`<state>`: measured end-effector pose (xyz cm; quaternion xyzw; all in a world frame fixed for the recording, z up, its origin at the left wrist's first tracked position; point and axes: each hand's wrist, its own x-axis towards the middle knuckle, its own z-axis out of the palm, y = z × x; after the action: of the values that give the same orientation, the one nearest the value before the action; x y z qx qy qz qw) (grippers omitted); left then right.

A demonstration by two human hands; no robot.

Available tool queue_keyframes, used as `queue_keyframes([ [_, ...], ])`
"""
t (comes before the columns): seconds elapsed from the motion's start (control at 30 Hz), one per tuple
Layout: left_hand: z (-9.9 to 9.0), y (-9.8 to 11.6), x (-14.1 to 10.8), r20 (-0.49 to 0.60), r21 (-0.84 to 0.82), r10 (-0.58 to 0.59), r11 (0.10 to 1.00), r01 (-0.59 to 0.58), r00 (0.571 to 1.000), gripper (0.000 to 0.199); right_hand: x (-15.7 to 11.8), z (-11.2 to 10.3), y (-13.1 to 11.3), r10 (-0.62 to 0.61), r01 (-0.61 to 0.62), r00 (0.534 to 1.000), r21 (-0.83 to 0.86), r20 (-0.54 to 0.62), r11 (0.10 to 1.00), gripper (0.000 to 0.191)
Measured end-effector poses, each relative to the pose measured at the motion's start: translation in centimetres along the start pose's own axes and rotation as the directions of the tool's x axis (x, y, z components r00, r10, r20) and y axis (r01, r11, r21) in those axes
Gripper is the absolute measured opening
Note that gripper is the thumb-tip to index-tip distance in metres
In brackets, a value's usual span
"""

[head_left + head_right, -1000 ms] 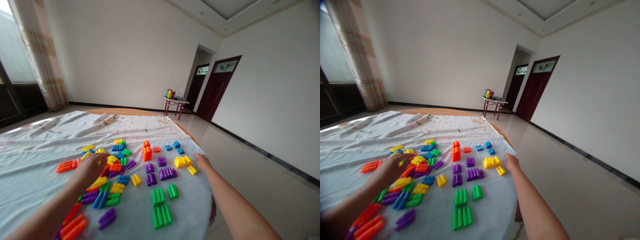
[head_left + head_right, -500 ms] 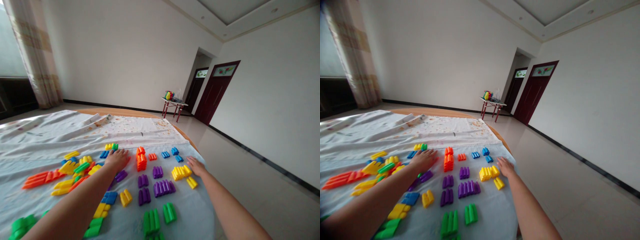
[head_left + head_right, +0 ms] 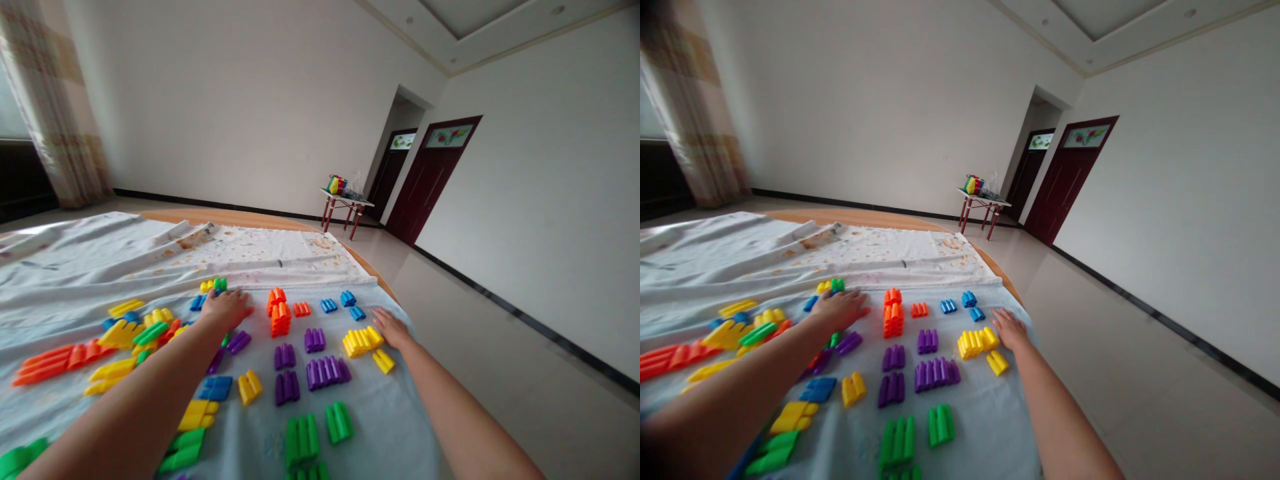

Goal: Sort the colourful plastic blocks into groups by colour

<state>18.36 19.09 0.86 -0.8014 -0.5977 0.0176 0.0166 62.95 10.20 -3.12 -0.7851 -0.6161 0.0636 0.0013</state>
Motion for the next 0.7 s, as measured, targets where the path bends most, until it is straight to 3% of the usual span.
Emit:
queue_keyframes([
  [0.3, 0.3, -0.6, 1.4, -0.015, -0.027, -0.023, 0.999, 0.023, 1.000, 0.047, 2.3, -0.1, -0.5, -0.020, 0.020, 1.000, -0.005, -0.016, 1.000, 0.045],
  [0.5, 0.8, -1.0, 0.5, -0.077, -0.088, 0.010, 0.996, -0.017, 0.997, 0.052, 2.8, 0.1, -1.4, -0.012, 0.011, 0.997, -0.004, -0.077, 1.000, 0.044],
  [0.7, -2.0, -2.3, -2.7, -0.214, -0.151, 0.072, 0.983, -0.106, 0.974, 0.056, 1.4, -0.9, -1.2, -0.003, 0.004, 0.974, 0.003, -0.228, 1.000, 0.045],
])
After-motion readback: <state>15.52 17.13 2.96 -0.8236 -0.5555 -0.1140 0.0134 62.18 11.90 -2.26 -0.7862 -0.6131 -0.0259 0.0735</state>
